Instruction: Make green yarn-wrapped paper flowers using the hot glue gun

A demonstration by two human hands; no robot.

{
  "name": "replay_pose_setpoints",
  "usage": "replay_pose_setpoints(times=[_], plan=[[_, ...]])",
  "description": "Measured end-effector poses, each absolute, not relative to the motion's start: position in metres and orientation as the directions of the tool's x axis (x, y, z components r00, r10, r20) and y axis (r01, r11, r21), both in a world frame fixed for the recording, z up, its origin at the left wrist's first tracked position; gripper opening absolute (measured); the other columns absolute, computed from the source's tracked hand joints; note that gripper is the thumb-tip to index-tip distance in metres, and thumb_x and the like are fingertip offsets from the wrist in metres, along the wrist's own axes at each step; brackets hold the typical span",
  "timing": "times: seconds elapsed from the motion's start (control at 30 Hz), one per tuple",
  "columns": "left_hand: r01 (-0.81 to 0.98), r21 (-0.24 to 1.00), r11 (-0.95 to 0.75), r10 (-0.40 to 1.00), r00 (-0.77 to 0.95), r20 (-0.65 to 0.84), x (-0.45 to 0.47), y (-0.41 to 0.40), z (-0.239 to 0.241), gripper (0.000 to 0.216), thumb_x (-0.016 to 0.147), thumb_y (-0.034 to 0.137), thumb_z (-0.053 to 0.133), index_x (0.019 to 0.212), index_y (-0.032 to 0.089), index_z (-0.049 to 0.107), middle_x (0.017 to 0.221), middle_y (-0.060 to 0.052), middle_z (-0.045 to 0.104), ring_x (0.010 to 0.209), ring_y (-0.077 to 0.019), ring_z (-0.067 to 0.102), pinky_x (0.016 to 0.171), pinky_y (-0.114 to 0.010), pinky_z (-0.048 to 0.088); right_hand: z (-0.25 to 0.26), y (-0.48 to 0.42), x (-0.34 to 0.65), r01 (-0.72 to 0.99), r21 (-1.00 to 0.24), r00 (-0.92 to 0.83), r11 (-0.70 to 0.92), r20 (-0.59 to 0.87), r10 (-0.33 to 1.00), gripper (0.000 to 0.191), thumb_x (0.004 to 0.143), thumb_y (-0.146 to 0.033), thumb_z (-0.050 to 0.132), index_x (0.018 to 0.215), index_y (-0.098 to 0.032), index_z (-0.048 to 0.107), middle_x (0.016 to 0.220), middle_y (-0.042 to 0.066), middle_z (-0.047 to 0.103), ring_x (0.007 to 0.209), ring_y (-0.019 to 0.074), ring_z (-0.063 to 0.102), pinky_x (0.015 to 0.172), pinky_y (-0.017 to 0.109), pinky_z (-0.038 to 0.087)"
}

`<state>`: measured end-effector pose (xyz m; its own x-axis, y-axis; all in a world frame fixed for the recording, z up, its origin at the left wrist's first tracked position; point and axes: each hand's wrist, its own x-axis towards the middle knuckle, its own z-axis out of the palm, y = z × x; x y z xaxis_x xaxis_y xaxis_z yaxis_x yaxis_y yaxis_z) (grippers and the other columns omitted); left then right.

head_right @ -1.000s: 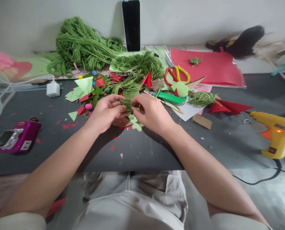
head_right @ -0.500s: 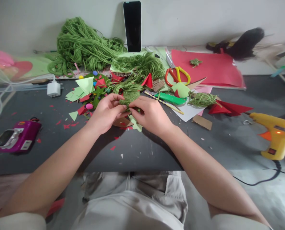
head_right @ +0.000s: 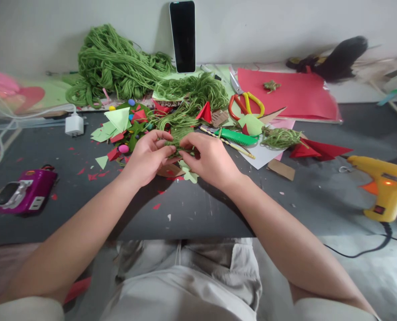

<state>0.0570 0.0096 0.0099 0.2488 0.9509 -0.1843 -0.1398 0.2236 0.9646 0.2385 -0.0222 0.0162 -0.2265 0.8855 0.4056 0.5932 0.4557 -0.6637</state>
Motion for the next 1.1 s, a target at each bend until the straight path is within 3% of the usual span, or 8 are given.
replay_pose_setpoints(times=[0.2, 0.5, 0.67, 0.83, 0.97, 1.1], plan=[[-0.161, 0.971, 0.176, 0.965, 0.222, -0.138, 0.055, 0.012, 0.008, 0.031, 0.074, 0.009, 0.071, 0.101, 0.019, 0.063, 0.078, 0.004, 0.062, 0.068, -0.0102, 0.065, 0.071, -0.029, 0.065, 0.018, -0.021, 0.242, 0.569, -0.703, -0.211, 0.427, 0.378, 0.902, 0.006, 0.090, -0.023, 0.067, 0.091, -0.018, 0.070, 0.082, 0.002, 0.072, 0.065, 0.0129, 0.055, 0.065, 0.026, 0.045], [-0.141, 0.982, 0.122, 0.965, 0.246, -0.084, 0.052, 0.013, 0.003, 0.029, 0.078, 0.013, 0.071, 0.107, 0.018, 0.071, 0.088, -0.001, 0.068, 0.083, -0.0160, 0.070, 0.081, -0.035, 0.066, 0.018, -0.021, 0.242, 0.552, -0.725, -0.228, 0.413, 0.345, 0.910, 0.009, 0.091, -0.024, 0.066, 0.088, -0.018, 0.072, 0.082, 0.003, 0.073, 0.066, 0.0133, 0.057, 0.064, 0.027, 0.045], [-0.176, 0.961, 0.212, 0.948, 0.276, -0.158, 0.053, 0.010, 0.011, 0.027, 0.077, 0.012, 0.071, 0.103, 0.019, 0.070, 0.087, 0.000, 0.062, 0.086, -0.0148, 0.067, 0.087, -0.038, 0.066, 0.018, -0.021, 0.242, 0.557, -0.730, -0.223, 0.396, 0.328, 0.918, 0.008, 0.090, -0.023, 0.067, 0.085, -0.019, 0.072, 0.080, 0.002, 0.072, 0.066, 0.0134, 0.057, 0.064, 0.027, 0.044], [-0.236, 0.911, 0.337, 0.910, 0.329, -0.251, 0.051, 0.010, 0.019, 0.025, 0.079, 0.021, 0.071, 0.103, 0.017, 0.070, 0.092, -0.002, 0.064, 0.083, -0.0144, 0.065, 0.082, -0.037, 0.065, 0.016, -0.019, 0.243, 0.551, -0.734, -0.226, 0.398, 0.328, 0.917, 0.007, 0.089, -0.021, 0.068, 0.085, -0.018, 0.073, 0.079, 0.002, 0.072, 0.066, 0.0131, 0.059, 0.065, 0.027, 0.045], [-0.203, 0.940, 0.276, 0.925, 0.320, -0.203, 0.052, 0.009, 0.015, 0.033, 0.073, 0.017, 0.078, 0.105, 0.016, 0.071, 0.101, -0.003, 0.065, 0.091, -0.0151, 0.065, 0.090, -0.039, 0.064, 0.017, -0.019, 0.244, 0.554, -0.734, -0.222, 0.393, 0.325, 0.919, 0.007, 0.088, -0.020, 0.068, 0.084, -0.018, 0.073, 0.078, 0.002, 0.072, 0.066, 0.0134, 0.059, 0.065, 0.027, 0.045], [-0.158, 0.963, 0.220, 0.944, 0.283, -0.169, 0.051, 0.011, 0.008, 0.033, 0.073, 0.012, 0.075, 0.105, 0.016, 0.069, 0.107, -0.005, 0.067, 0.095, -0.0177, 0.068, 0.095, -0.043, 0.063, 0.019, -0.020, 0.244, 0.556, -0.736, -0.225, 0.386, 0.313, 0.923, 0.006, 0.088, -0.021, 0.069, 0.086, -0.018, 0.073, 0.081, 0.003, 0.074, 0.067, 0.0140, 0.060, 0.065, 0.027, 0.046]])
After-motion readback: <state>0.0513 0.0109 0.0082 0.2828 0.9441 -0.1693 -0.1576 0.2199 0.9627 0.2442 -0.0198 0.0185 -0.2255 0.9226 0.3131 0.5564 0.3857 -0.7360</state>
